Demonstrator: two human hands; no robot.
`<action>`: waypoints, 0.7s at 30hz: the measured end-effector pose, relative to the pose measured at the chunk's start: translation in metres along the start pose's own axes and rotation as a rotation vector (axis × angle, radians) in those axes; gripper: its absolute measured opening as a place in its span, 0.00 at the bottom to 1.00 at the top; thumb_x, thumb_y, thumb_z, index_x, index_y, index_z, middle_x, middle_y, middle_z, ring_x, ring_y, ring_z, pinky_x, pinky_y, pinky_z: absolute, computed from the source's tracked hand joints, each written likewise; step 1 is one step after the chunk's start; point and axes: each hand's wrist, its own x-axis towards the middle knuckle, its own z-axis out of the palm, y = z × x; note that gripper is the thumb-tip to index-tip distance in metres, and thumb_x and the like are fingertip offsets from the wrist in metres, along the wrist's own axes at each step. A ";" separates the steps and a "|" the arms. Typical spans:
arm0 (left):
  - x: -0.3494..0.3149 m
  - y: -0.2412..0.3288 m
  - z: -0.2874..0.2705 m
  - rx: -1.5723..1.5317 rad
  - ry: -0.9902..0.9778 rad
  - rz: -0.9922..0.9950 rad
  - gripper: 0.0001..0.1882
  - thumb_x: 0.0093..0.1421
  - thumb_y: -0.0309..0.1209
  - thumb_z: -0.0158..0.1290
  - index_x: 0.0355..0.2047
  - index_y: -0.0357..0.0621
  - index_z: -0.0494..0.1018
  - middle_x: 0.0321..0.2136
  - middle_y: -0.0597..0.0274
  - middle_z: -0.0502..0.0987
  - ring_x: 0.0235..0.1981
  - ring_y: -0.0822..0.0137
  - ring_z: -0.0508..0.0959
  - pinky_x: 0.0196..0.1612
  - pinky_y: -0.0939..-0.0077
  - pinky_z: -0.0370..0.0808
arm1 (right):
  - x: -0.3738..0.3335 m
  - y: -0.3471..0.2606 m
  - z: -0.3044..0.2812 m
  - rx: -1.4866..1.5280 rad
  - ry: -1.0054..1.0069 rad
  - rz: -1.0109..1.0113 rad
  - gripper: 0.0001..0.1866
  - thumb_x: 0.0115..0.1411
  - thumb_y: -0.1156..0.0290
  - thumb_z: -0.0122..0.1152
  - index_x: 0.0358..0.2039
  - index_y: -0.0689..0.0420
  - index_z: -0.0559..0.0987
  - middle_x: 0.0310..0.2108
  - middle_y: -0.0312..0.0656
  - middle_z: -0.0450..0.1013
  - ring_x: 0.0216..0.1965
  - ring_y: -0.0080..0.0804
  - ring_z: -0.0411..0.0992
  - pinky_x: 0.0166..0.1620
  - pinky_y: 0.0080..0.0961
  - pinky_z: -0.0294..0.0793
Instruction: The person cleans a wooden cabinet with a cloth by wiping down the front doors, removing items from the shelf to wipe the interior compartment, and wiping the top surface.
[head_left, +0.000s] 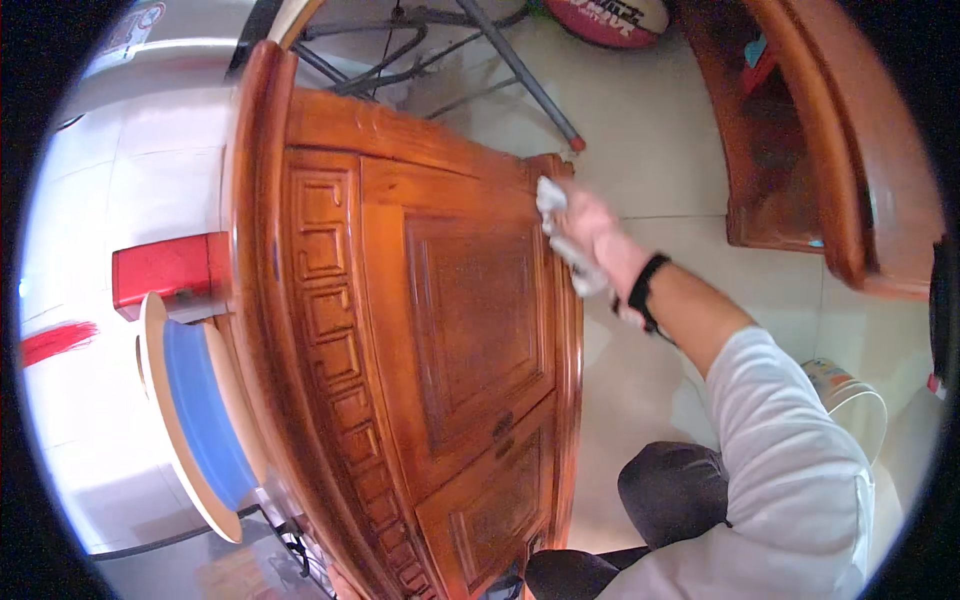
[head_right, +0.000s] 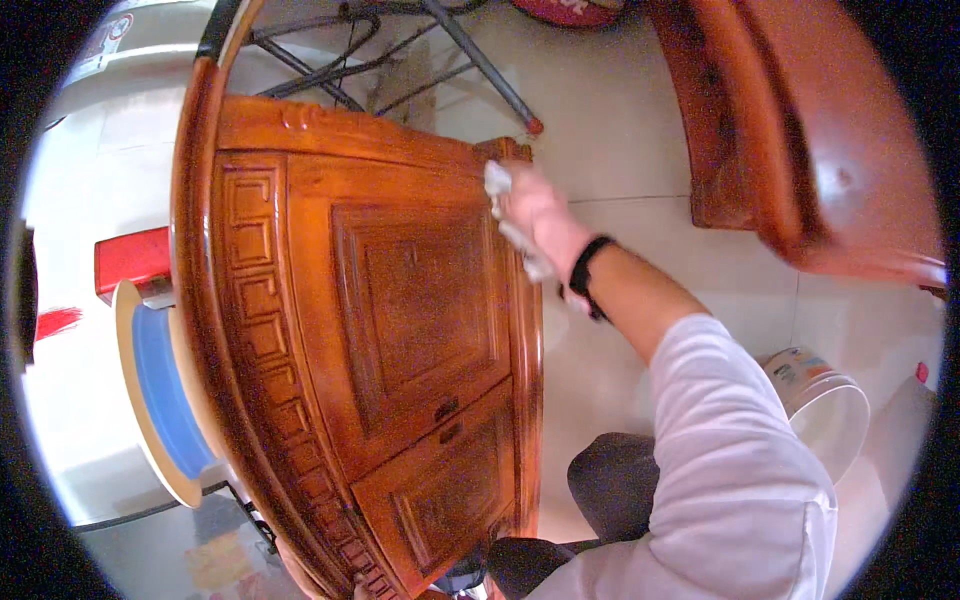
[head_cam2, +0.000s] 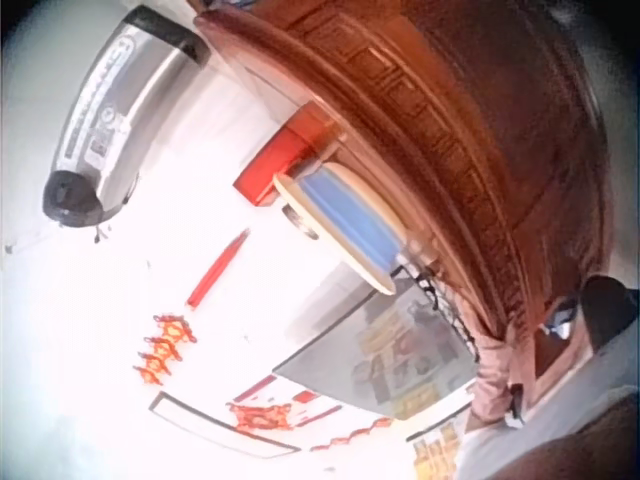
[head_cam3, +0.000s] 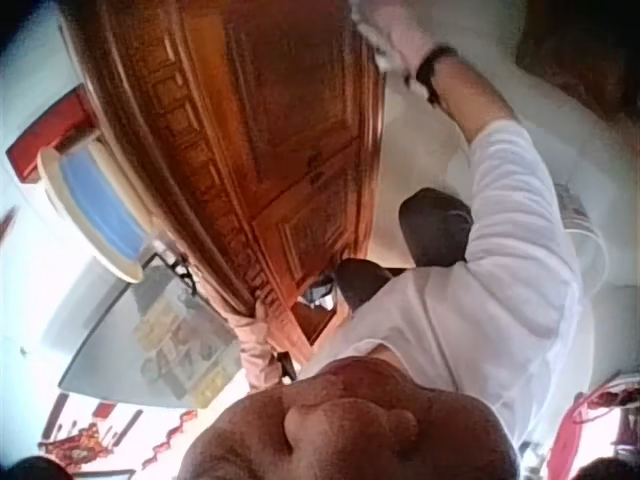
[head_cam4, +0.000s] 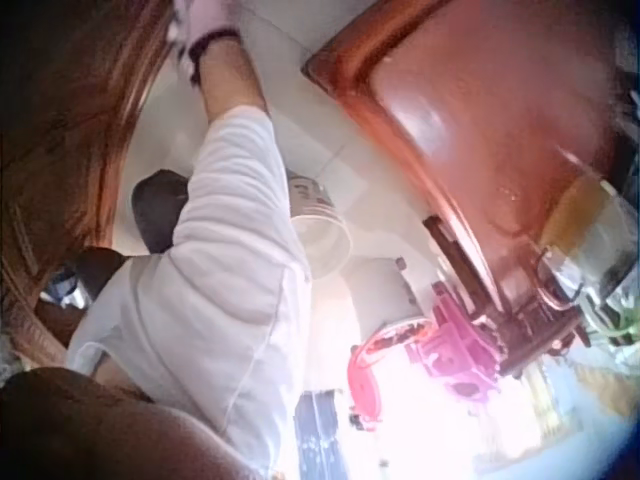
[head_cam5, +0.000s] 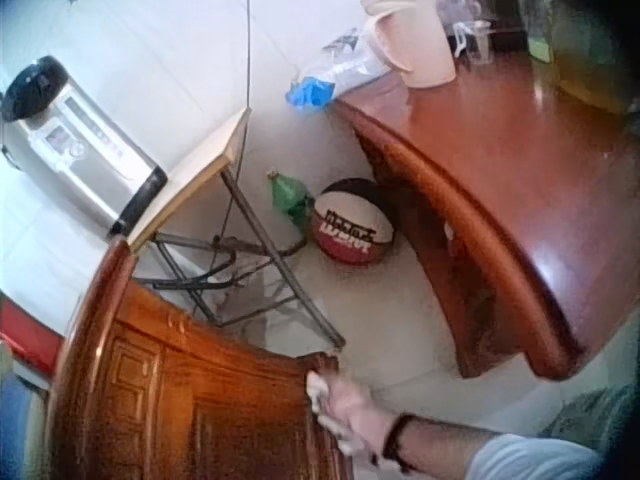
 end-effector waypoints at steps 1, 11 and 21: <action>-0.001 -0.002 0.000 -0.027 -0.015 -0.018 0.53 0.48 0.36 0.61 0.69 0.42 0.41 0.69 0.50 0.43 0.70 0.53 0.44 0.68 0.59 0.37 | 0.012 0.006 -0.005 0.006 -0.032 0.034 0.24 0.57 0.72 0.53 0.57 0.49 0.70 0.44 0.52 0.75 0.44 0.47 0.75 0.48 0.37 0.74; -0.002 0.009 0.000 -0.117 0.033 -0.064 0.52 0.47 0.33 0.60 0.69 0.40 0.43 0.68 0.50 0.46 0.69 0.55 0.46 0.68 0.62 0.41 | -0.091 0.084 0.060 -0.437 -0.217 -0.177 0.29 0.56 0.66 0.57 0.59 0.51 0.65 0.48 0.53 0.72 0.47 0.52 0.73 0.50 0.42 0.73; 0.003 0.013 -0.012 0.122 -0.027 -0.008 0.52 0.45 0.31 0.60 0.68 0.39 0.44 0.68 0.46 0.48 0.69 0.51 0.46 0.68 0.60 0.41 | -0.032 0.024 0.068 0.173 0.346 -0.163 0.30 0.60 0.61 0.55 0.60 0.61 0.60 0.51 0.60 0.68 0.57 0.56 0.64 0.60 0.40 0.63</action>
